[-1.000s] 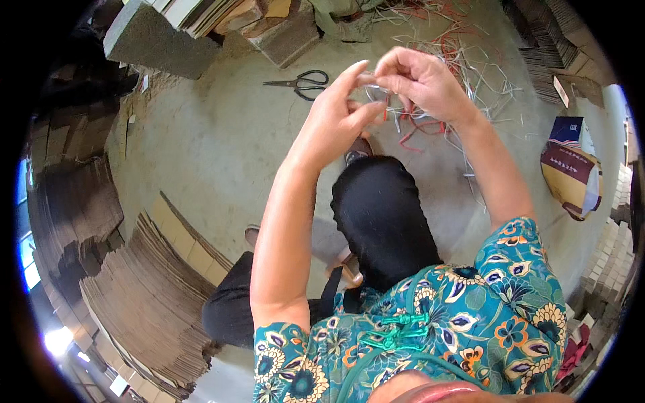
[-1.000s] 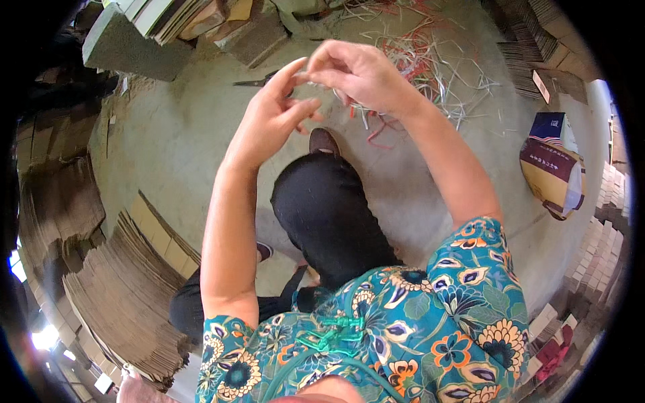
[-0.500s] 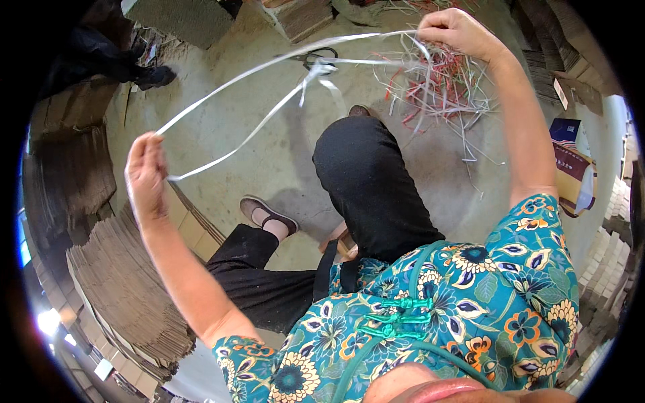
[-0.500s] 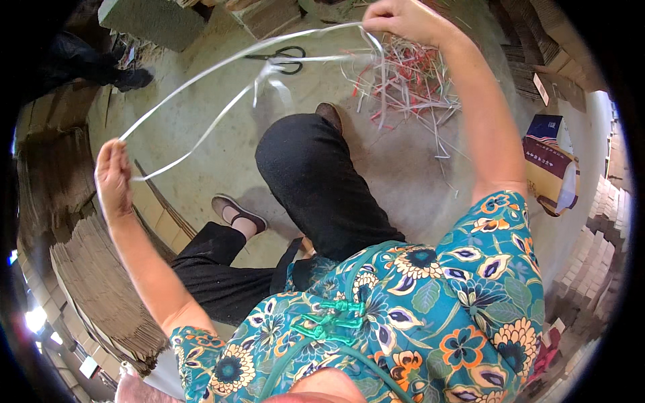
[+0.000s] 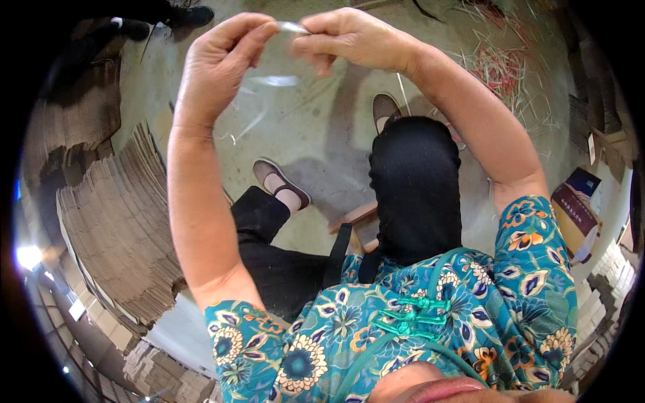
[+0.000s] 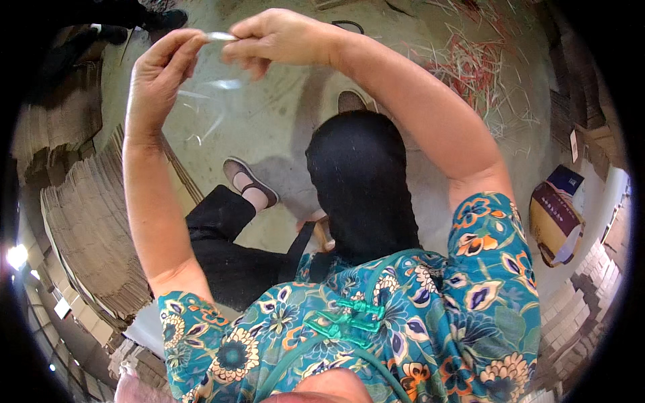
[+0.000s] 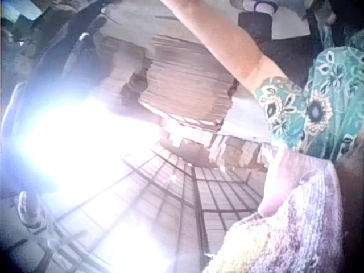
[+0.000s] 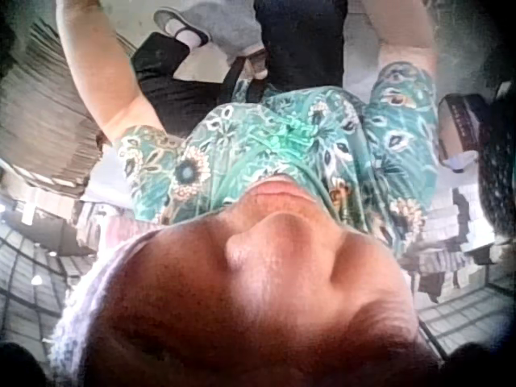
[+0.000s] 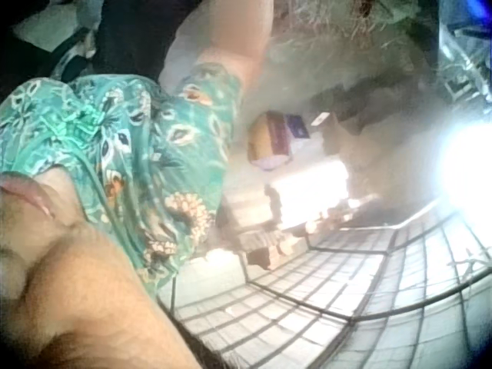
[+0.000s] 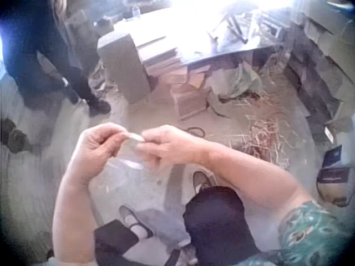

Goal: The person sits on the floor and bundles stacks of flat cardboard pieces using white plastic ties. They pull ties from a pile, wrap them around the stacks, tie knots, and trim excess with scissors. The person repeatedly lifts and repositions stacks to secure them.

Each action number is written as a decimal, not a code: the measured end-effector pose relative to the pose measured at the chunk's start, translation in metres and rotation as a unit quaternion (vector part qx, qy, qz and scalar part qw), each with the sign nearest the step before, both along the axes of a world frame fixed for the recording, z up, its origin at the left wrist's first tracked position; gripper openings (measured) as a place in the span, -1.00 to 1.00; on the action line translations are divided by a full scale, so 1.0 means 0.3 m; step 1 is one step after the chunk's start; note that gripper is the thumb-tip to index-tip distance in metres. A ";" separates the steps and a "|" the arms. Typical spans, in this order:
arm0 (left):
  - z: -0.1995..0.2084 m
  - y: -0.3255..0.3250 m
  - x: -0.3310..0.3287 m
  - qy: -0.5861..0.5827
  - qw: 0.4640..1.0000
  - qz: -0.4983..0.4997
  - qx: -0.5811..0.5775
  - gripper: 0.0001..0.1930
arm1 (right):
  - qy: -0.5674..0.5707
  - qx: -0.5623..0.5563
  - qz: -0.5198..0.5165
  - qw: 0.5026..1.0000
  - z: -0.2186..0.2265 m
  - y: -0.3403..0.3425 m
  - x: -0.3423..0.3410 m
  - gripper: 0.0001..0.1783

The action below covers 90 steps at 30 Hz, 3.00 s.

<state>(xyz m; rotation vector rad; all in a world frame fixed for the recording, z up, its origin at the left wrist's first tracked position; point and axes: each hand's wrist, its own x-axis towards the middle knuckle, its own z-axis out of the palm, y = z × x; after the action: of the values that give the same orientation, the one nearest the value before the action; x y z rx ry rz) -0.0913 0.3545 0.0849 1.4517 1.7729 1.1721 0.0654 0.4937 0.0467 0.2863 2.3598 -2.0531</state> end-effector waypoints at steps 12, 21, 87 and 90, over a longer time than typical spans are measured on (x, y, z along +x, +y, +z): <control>-0.272 -0.470 -0.492 0.354 0.899 0.165 -0.200 -0.76 | 0.021 0.661 -0.168 0.731 -0.209 0.348 0.163 -0.84; -0.656 -0.338 -0.261 0.390 0.888 0.159 -0.183 -0.48 | -0.122 0.552 -0.383 0.731 -0.497 0.351 0.397 -0.48; -0.099 -1.183 -0.058 -0.013 0.919 0.394 0.025 -0.79 | -0.072 0.490 -0.286 0.820 0.306 0.140 0.990 -0.77; -0.137 -1.172 -0.057 -0.037 0.921 0.387 0.022 -0.79 | -0.094 0.503 -0.303 0.804 0.346 0.146 1.027 -0.77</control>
<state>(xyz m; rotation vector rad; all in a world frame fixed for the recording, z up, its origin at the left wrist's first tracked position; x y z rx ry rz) -0.1083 0.0030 0.0438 0.6864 2.3595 1.6118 0.3736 0.5375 0.1506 1.2827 3.2071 -0.4945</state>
